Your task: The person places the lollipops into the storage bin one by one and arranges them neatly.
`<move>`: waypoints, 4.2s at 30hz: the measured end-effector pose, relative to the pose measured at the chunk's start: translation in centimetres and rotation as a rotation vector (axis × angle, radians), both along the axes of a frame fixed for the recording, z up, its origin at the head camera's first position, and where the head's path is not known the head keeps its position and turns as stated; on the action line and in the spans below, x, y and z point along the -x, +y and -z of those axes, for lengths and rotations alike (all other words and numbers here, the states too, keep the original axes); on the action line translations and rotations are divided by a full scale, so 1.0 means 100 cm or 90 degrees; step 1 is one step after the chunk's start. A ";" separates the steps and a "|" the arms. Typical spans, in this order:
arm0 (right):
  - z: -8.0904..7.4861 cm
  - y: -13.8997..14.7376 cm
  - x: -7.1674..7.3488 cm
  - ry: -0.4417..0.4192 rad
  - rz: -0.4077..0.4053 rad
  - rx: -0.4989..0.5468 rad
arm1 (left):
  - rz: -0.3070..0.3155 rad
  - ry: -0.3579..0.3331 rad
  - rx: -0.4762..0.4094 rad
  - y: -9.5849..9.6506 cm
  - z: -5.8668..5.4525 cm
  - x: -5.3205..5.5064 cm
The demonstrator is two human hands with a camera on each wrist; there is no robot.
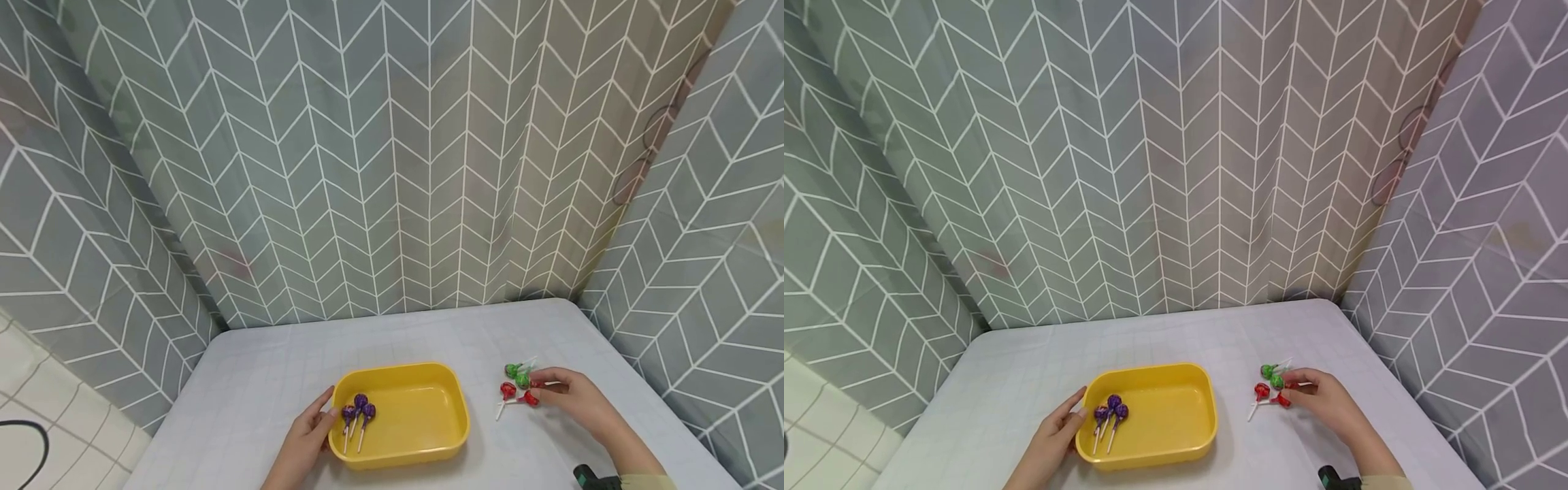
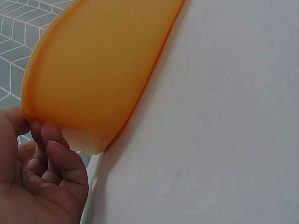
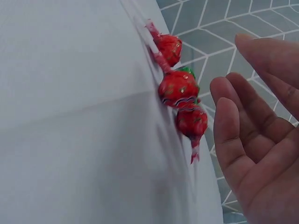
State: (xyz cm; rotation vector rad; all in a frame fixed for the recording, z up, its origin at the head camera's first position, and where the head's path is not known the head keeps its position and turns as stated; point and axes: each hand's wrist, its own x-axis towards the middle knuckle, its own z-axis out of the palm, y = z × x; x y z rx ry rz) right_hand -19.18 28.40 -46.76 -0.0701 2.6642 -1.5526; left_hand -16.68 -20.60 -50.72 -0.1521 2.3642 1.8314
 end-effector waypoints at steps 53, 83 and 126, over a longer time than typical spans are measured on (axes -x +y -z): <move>0.033 0.009 0.002 0.010 0.030 -0.117 | -0.007 -0.011 0.016 0.000 0.001 0.001; 0.029 0.018 -0.001 -0.110 -0.016 0.310 | -0.004 -0.017 -0.001 0.000 0.000 0.003; 0.000 -0.013 0.007 -0.015 0.015 -0.009 | -0.006 0.003 -0.012 -0.003 0.000 0.003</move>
